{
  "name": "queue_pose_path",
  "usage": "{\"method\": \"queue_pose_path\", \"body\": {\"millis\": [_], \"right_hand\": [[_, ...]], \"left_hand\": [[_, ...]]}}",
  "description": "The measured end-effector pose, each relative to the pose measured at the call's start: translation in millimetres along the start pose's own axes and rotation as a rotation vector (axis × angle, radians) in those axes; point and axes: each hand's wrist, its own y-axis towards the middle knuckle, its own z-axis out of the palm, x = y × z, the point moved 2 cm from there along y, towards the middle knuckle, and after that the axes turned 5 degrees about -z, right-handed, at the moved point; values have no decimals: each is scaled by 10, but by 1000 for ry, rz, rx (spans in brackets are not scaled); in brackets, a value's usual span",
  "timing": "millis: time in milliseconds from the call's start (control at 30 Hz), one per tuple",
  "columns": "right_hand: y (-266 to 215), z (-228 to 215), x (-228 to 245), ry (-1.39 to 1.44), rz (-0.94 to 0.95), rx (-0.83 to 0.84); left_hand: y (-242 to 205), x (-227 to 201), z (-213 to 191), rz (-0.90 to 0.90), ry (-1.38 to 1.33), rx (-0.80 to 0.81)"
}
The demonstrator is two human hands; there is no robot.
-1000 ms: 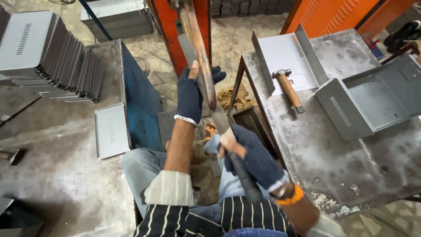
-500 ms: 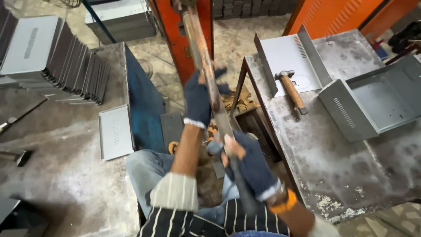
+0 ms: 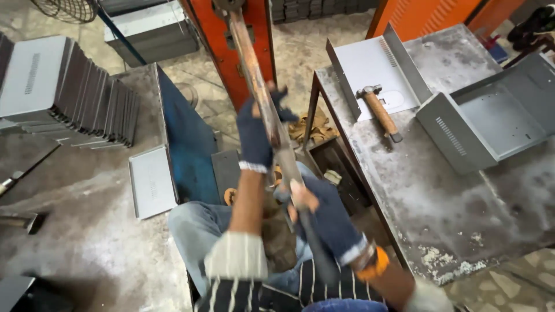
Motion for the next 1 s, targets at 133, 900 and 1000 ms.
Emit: {"method": "queue_pose_path", "body": {"millis": [133,900,1000], "right_hand": [[187,57,190,-67,-16,-11],[-104,0,-23,-70,-2,-45],[-81,-4,54,-95,-17,-27]], "left_hand": [[367,140,-254,31,-63,50],[-183,104,-73,-117,25,-45],[-69,24,-33,-74,110,-69]]}}
